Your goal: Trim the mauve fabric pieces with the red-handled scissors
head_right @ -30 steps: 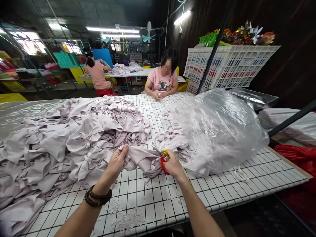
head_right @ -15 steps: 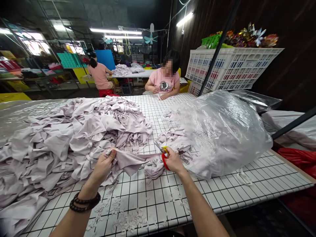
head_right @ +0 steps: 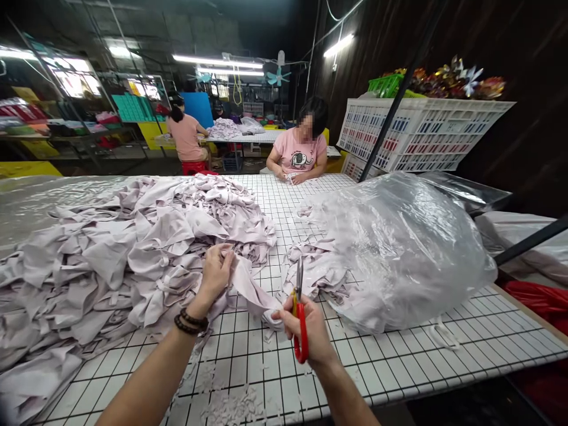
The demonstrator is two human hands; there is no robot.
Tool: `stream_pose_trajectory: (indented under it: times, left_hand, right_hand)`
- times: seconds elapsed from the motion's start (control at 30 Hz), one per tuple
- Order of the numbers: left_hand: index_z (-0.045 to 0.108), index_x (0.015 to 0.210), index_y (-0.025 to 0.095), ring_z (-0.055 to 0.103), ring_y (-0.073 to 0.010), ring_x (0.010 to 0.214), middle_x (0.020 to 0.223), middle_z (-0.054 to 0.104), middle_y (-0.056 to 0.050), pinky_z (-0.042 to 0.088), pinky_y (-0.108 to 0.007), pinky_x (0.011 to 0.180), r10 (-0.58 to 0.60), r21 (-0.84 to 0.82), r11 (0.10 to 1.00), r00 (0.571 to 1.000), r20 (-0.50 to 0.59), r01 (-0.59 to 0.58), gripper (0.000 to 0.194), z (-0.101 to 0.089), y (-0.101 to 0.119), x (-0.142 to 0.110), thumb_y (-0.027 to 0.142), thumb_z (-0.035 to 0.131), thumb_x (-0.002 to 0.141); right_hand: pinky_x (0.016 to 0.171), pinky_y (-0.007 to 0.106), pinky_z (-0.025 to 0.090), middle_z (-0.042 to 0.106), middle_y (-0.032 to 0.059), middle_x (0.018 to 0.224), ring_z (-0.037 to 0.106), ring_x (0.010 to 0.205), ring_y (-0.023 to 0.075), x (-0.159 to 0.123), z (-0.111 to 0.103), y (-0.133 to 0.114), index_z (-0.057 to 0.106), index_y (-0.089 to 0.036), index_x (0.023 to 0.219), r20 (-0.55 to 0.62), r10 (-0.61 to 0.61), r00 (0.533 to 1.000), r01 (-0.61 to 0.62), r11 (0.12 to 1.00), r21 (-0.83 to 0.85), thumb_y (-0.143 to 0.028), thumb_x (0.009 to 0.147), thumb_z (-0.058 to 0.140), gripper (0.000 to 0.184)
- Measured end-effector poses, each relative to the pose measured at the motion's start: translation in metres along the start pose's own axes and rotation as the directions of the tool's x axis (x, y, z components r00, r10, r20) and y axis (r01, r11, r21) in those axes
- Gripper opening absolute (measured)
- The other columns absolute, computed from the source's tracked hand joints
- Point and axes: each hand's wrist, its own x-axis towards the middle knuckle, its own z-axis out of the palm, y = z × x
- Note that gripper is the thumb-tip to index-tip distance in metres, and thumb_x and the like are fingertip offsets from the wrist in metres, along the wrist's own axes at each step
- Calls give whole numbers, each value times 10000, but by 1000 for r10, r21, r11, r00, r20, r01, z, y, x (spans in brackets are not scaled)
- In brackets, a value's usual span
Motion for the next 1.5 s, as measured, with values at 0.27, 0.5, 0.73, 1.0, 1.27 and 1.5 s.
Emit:
stream_pose_trajectory:
  times: [0.27, 0.5, 0.73, 1.0, 1.27, 1.5]
  left_hand:
    - [634, 597, 156, 414, -123, 459, 494, 509, 6, 345, -246, 497, -395, 95, 901, 709, 584, 423, 560, 4, 14, -134, 599, 407, 854]
    - [627, 772, 146, 154, -35, 416, 563, 395, 71, 113, -202, 387, -511, -225, 673, 663, 546, 704, 440, 32, 5, -149, 577, 674, 691]
    - [542, 873, 168, 152, -22, 414, 639, 488, 55, 122, -150, 354, -457, -457, 581, 735, 501, 673, 376, 22, 21, -141, 527, 616, 788]
    - [588, 1034, 165, 284, -18, 449, 678, 479, 59, 305, -144, 420, -552, -529, 436, 680, 482, 728, 422, 0, 26, -139, 438, 716, 741]
    - [643, 891, 135, 258, -24, 437, 705, 503, 28, 250, -175, 407, -546, -221, 575, 571, 613, 787, 390, -17, 22, -154, 485, 700, 728]
    - [650, 811, 146, 248, -35, 424, 643, 506, 19, 155, -201, 413, -449, -197, 697, 634, 629, 690, 403, -17, 21, -158, 546, 635, 761]
  right_hand:
    - [541, 216, 430, 572, -23, 705, 491, 559, 97, -8, 28, 46, 507, -205, 806, -93, -57, 994, 48, 994, -97, -332, 749, 707, 243]
    - [562, 232, 406, 525, -30, 651, 462, 590, 129, -17, 19, 44, 530, -208, 825, -6, -180, 984, 155, 862, -483, -160, 756, 563, 90]
    - [468, 235, 360, 556, -27, 601, 464, 504, 140, -18, -30, 12, 556, -227, 798, -81, -146, 986, 55, 742, -668, -175, 694, 601, 124]
    - [531, 217, 376, 557, -29, 641, 482, 588, 130, -47, 5, 14, 525, -215, 744, 131, 38, 991, 49, 797, -602, -171, 732, 597, 85]
    - [801, 287, 462, 622, 52, 1011, 564, 878, 190, -21, 6, 22, 558, -225, 1090, 146, -91, 985, 153, 855, -496, -200, 786, 592, 307]
    - [612, 226, 401, 515, -31, 721, 471, 661, 123, -3, 19, 27, 542, -204, 814, 277, -144, 950, 268, 831, -488, -235, 792, 628, 94]
